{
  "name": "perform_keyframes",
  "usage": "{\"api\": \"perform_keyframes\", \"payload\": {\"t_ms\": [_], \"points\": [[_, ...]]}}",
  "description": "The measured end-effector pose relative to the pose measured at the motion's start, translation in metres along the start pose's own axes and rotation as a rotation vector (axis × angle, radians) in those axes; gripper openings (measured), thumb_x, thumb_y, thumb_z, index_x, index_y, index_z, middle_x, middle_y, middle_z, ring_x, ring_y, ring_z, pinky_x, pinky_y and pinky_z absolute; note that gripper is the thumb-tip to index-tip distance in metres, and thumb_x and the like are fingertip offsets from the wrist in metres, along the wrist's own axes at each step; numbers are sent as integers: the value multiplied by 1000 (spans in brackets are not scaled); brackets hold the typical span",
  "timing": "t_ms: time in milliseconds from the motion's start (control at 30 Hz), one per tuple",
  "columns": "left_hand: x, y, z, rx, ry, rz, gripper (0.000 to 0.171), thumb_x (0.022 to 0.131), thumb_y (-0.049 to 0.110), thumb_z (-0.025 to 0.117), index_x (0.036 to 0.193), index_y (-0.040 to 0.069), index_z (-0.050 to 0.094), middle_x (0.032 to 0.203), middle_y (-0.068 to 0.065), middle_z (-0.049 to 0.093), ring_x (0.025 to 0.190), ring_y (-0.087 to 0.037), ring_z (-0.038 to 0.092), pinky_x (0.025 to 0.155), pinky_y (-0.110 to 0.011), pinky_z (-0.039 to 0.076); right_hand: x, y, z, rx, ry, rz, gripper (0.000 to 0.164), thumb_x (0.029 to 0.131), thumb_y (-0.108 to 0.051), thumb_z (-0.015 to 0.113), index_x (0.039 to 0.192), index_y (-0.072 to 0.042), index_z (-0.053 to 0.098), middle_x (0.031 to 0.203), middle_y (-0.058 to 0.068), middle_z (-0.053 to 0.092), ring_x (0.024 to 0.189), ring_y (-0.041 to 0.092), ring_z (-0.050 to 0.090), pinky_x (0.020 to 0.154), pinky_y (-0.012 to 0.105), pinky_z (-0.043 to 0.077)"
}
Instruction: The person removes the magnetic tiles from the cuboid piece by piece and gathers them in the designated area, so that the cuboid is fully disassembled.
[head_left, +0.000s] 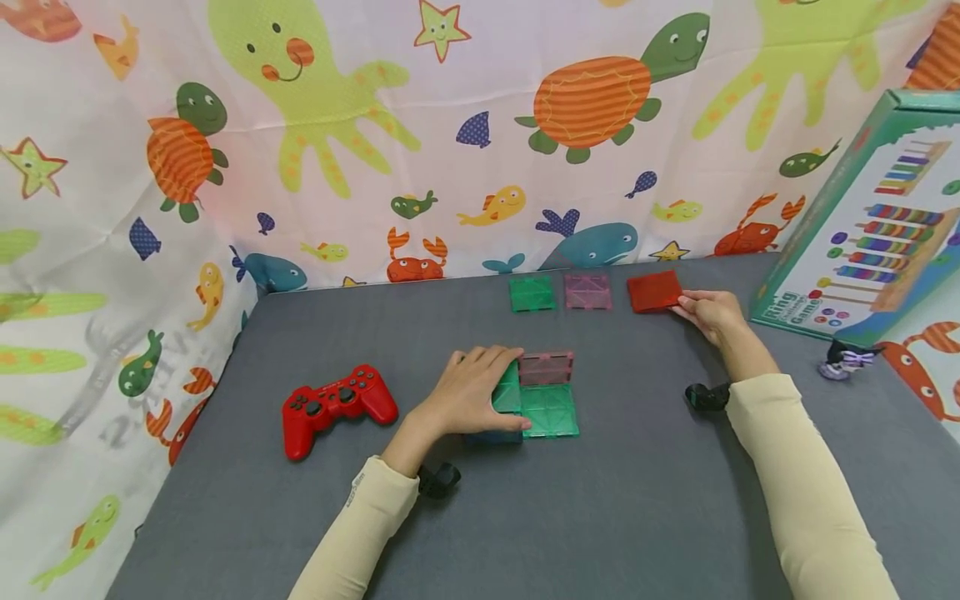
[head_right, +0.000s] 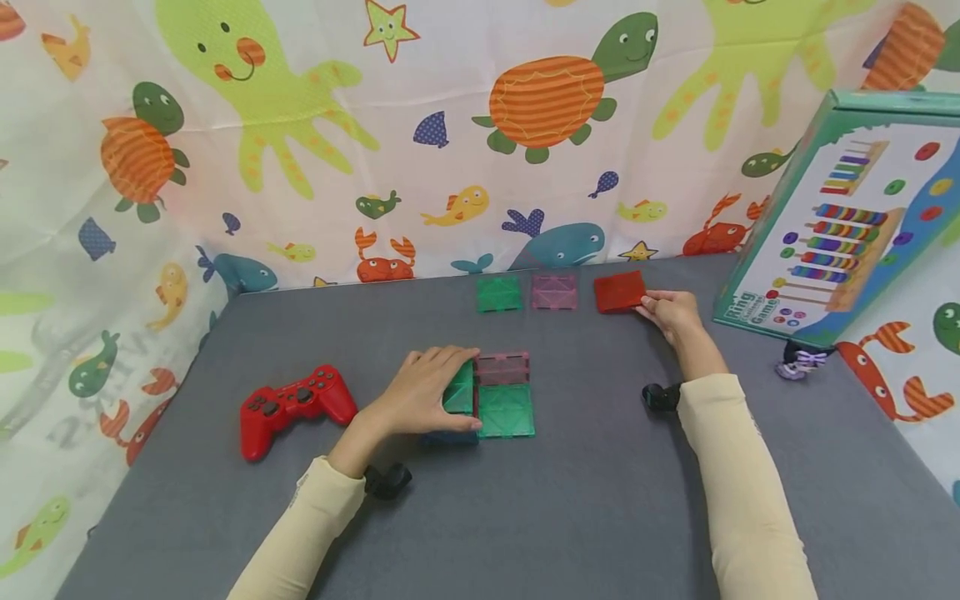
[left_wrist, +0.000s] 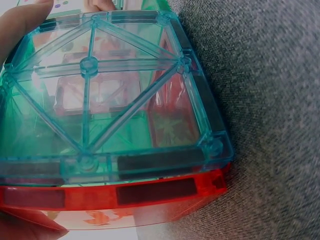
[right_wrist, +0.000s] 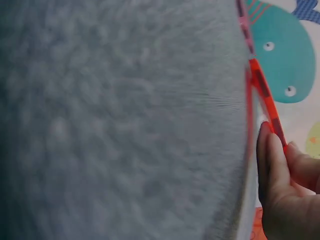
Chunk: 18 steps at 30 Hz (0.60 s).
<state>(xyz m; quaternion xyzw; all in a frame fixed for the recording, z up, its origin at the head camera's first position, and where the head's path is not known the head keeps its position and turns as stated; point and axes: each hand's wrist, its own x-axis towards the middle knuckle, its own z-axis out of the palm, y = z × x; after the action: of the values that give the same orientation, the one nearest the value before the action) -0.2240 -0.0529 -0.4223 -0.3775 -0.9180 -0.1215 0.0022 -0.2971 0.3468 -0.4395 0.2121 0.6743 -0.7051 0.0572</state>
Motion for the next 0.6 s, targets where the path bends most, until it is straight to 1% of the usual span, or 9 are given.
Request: {"api": "perform_keyframes", "payload": {"t_ms": [67, 167, 267, 367, 433, 467, 500, 533, 600], "points": [[0, 1, 0, 2, 3, 4, 95, 67, 72, 59, 142, 19, 32, 138, 0, 43, 121, -21, 42, 88, -43, 33, 2, 3, -1, -27, 34, -14, 52, 92, 1, 46, 139, 9, 26, 98, 1, 53, 67, -5, 61, 80, 19, 49], [0, 1, 0, 0, 7, 7, 96, 67, 71, 59, 142, 19, 32, 138, -1, 43, 121, -21, 42, 88, -43, 33, 2, 5, -1, -111, 85, -74, 48, 90, 0, 51, 133, 15, 35, 76, -9, 57, 61, -1, 64, 72, 20, 52], [-1, 2, -1, 2, 9, 8, 96, 66, 72, 60, 143, 20, 31, 137, -1, 44, 121, -21, 42, 87, -42, 33, 1, 6, 2, -313, 153, -162, 42, 89, -7, 57, 121, 18, 48, 56, -16, 57, 54, -2, 63, 61, 17, 51], [-1, 2, -1, 22, 3, 6, 98, 65, 73, 59, 143, 22, 30, 135, -1, 44, 120, -20, 42, 88, -42, 34, -1, 5, 4, -504, 229, -206, 39, 88, -16, 60, 112, 15, 58, 49, -19, 58, 48, -4, 60, 54, 10, 45], [0, 3, -1, 34, 1, 8, 100, 64, 75, 59, 143, 22, 29, 134, -1, 45, 120, -20, 43, 88, -42, 34, -3, 5, 6, -611, 274, -218, 38, 88, -20, 61, 107, 12, 62, 50, -15, 61, 45, -6, 57, 53, 6, 40], [0, 3, -2, 37, 0, 8, 100, 64, 75, 59, 143, 21, 30, 133, -2, 45, 119, -20, 43, 89, -42, 34, -4, 4, 7, -627, 284, -220, 38, 88, -20, 61, 107, 12, 63, 52, -11, 63, 46, -4, 58, 54, 7, 41], [0, 3, -1, 38, 0, 10, 100, 64, 75, 59, 143, 21, 30, 133, -2, 46, 119, -20, 43, 89, -42, 34, -5, 4, 8, -665, 298, -239, 37, 88, -21, 61, 106, 12, 64, 55, -5, 66, 47, -5, 58, 58, 10, 43], [1, 3, -1, 39, 1, 11, 100, 64, 74, 59, 143, 20, 30, 133, -2, 46, 119, -21, 43, 89, -42, 34, -8, 5, 9, -696, 310, -264, 37, 88, -20, 60, 106, 12, 64, 60, 1, 68, 51, -1, 60, 62, 15, 44], [1, 3, -1, 37, 3, 12, 99, 65, 74, 60, 143, 19, 31, 132, -3, 46, 118, -21, 44, 88, -43, 34, -13, 6, 14, -765, 326, -333, 36, 88, -19, 59, 106, 11, 64, 72, 14, 70, 62, 12, 64, 69, 28, 46]]}}
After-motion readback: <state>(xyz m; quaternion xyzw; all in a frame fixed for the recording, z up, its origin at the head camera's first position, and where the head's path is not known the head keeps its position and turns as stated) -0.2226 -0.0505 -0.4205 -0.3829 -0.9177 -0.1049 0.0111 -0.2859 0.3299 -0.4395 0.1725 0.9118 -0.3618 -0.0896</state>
